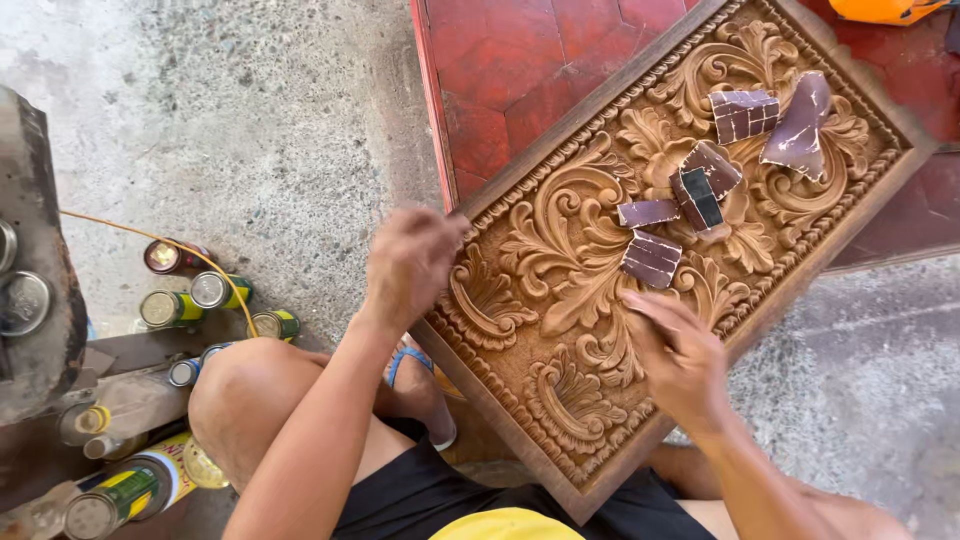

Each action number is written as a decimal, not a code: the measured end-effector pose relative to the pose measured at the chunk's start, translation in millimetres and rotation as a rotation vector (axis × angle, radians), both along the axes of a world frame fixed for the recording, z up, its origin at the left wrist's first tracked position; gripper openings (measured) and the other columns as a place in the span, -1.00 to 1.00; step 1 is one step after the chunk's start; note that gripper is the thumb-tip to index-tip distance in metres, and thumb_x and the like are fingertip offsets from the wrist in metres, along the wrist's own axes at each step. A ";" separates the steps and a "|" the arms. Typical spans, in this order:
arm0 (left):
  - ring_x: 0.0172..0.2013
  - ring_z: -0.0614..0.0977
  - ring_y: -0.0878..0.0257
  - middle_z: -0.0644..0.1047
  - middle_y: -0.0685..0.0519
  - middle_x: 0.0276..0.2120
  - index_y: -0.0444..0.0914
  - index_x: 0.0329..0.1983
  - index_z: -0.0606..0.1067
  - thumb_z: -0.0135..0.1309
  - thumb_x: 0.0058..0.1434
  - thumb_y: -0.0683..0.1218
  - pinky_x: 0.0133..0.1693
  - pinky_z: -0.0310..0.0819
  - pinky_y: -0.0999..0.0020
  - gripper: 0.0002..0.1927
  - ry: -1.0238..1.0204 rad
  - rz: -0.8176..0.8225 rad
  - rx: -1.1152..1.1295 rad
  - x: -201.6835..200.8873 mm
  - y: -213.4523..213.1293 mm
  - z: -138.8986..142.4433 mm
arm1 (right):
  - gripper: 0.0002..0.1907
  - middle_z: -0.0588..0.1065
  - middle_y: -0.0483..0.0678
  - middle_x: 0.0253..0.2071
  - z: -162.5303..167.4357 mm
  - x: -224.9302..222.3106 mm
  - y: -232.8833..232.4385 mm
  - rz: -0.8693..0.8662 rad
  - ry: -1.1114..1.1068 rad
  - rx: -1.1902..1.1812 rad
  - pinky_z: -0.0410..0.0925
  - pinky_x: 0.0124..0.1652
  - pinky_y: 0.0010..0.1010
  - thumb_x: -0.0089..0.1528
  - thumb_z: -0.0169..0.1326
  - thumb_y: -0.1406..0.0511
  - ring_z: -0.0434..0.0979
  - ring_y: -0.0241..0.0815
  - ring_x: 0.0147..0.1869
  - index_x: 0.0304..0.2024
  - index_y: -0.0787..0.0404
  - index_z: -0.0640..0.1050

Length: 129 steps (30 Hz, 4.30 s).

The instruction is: The person sits on the floor with an ornately carved wooden panel resting on their legs and rubs sandpaper pieces and small abrasive blocks over the carved floral relief, working different areas of the panel and repositioning it between passes.

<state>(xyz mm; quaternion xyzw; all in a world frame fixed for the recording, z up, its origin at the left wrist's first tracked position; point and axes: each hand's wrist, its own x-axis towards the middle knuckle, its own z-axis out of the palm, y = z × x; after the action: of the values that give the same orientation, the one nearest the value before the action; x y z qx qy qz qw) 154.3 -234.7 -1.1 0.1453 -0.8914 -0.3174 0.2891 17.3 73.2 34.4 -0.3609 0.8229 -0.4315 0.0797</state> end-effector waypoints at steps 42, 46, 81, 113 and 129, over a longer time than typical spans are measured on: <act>-0.19 0.65 0.39 0.63 0.07 -0.19 -0.38 0.00 0.56 0.14 0.26 -0.31 -0.08 0.59 0.47 -0.76 -0.108 -0.322 1.235 -33.4 12.9 -4.4 | -0.81 0.61 -0.11 -0.20 -23.1 38.0 98.4 -0.611 -0.168 -0.219 0.37 -0.20 -0.60 0.41 0.14 0.36 0.51 -0.44 -0.17 0.02 0.34 0.63; -0.22 0.63 0.43 0.62 0.10 -0.20 -0.37 0.02 0.57 0.14 0.26 -0.27 -0.11 0.60 0.51 -0.74 -0.121 -0.327 1.152 -32.7 14.1 -1.4 | -0.81 0.61 -0.13 -0.17 -20.1 39.6 97.0 -0.587 -0.180 -0.276 0.39 -0.15 -0.63 0.41 0.13 0.36 0.54 -0.46 -0.13 0.02 0.34 0.62; -0.14 0.50 0.29 0.52 0.07 -0.18 -0.29 -0.02 0.48 -0.12 0.45 -0.10 -0.02 0.40 0.32 -0.79 -0.067 0.633 1.384 145.0 87.9 -89.9 | -0.76 0.40 0.06 0.41 -46.2 -19.4 104.3 -0.299 -0.048 -0.104 0.14 0.47 -0.17 0.37 0.08 0.36 0.13 0.11 0.64 0.06 0.33 0.57; -0.20 0.66 0.24 0.62 0.02 -0.14 -0.22 0.04 0.60 0.12 0.34 -0.05 -0.12 0.56 0.33 -0.74 -0.321 0.059 0.369 -72.5 40.9 26.6 | -0.78 0.59 -0.18 -0.18 18.6 -75.0 79.8 -0.276 -0.508 -0.136 0.38 -0.13 -0.56 0.35 0.11 0.32 0.49 -0.44 -0.14 -0.01 0.31 0.63; -0.28 0.60 0.09 0.56 -0.11 -0.18 -0.28 -0.11 0.56 0.03 0.45 0.03 -0.20 0.56 0.11 -0.73 -0.605 -0.126 -0.184 -148.8 87.8 12.1 | -0.77 0.59 -0.16 -0.22 61.1 -52.6 58.7 -0.157 -0.357 -0.081 0.37 -0.16 -0.56 0.36 0.11 0.32 0.47 -0.46 -0.16 0.01 0.30 0.62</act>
<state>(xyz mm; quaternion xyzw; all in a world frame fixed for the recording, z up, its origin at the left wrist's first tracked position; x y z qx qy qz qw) 5.4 -146.9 11.0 0.1508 -0.9691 -0.1951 0.0026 -35.3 131.9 95.4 -0.2162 0.8034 -0.5262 0.1761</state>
